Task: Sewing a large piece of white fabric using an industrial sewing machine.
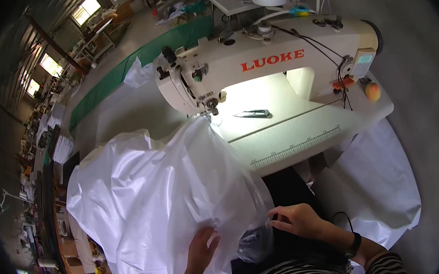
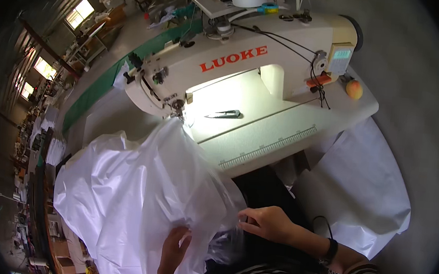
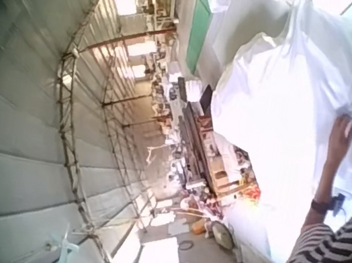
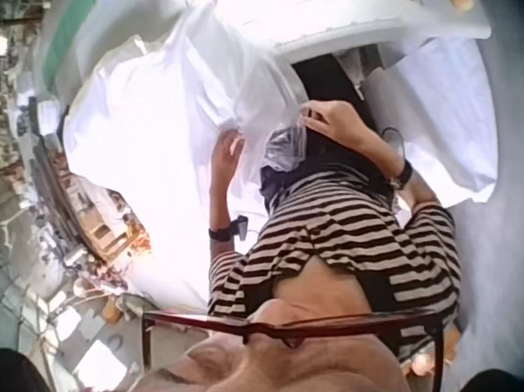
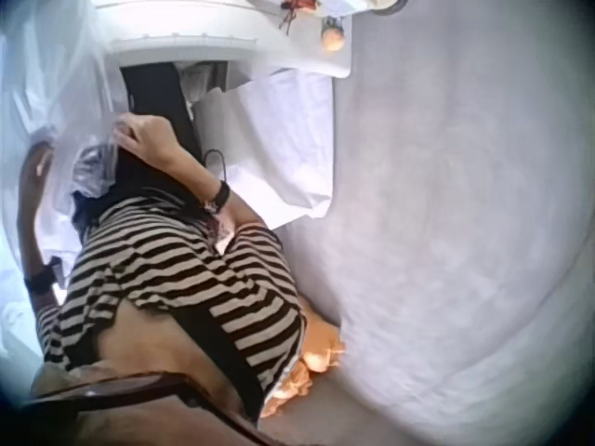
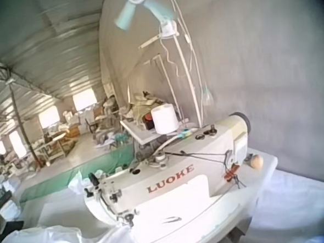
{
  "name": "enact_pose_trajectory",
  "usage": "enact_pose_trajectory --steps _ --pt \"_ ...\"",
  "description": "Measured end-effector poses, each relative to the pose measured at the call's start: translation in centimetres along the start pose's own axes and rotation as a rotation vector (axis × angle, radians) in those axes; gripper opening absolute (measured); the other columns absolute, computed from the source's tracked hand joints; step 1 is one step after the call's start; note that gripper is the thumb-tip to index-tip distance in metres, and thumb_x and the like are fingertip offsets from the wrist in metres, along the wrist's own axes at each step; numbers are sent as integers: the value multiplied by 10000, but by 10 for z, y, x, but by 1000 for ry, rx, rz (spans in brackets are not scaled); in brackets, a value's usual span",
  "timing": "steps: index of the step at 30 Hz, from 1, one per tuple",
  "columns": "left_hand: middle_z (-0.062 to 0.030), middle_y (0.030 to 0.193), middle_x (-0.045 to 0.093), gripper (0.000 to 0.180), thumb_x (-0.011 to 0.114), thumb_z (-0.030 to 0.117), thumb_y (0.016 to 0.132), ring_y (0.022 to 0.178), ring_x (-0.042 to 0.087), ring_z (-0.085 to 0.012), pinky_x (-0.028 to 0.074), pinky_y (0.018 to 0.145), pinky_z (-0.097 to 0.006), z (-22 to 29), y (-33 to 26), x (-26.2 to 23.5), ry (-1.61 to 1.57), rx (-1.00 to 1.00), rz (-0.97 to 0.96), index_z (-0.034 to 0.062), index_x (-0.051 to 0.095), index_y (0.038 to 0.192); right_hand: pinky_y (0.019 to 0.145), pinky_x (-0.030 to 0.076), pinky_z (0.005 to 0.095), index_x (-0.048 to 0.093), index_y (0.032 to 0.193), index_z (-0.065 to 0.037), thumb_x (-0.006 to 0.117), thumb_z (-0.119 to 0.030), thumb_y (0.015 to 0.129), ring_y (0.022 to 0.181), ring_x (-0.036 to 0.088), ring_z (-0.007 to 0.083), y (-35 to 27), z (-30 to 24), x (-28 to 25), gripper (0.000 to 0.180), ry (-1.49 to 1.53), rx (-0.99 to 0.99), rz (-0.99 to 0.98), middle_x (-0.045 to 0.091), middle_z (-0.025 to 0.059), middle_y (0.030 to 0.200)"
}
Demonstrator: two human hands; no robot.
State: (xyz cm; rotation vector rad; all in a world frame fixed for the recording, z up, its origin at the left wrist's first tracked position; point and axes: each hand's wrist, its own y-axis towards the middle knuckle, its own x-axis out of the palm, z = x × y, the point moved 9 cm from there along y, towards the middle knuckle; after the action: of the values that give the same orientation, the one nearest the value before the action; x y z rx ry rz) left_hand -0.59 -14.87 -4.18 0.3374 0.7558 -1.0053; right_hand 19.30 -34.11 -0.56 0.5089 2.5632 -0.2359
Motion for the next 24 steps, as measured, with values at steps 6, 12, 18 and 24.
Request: enact_pose_trajectory --steps 6,12,18,24 --pt "-156 1214 552 640 793 227 734 1088 555 -366 479 923 -450 95 -38 25 122 49 160 56 496 1274 699 527 365 681 1085 -78 633 -398 921 764 689 308 -11 43 53 363 145 299 -230 711 142 856" --pt "-96 897 679 282 705 120 776 802 668 -298 544 673 -405 93 -63 22 307 163 296 73 633 1044 686 539 409 680 1026 -99 605 -317 938 786 689 322 -49 -12 88 247 26 -88 -363 695 151 869" --pt "-145 755 673 304 634 55 791 662 681 -329 548 610 -371 99 -93 18 -80 -62 127 23 574 1088 535 551 334 597 911 -91 596 -168 929 664 684 249 -89 -90 111 79 -158 -641 -427 643 85 774" --pt "-158 785 678 345 647 105 841 709 702 -321 551 638 -363 103 -88 26 -359 -78 66 11 536 1154 540 559 351 606 894 -81 601 -122 896 656 686 257 -94 -111 124 41 -84 -813 -326 647 91 734"
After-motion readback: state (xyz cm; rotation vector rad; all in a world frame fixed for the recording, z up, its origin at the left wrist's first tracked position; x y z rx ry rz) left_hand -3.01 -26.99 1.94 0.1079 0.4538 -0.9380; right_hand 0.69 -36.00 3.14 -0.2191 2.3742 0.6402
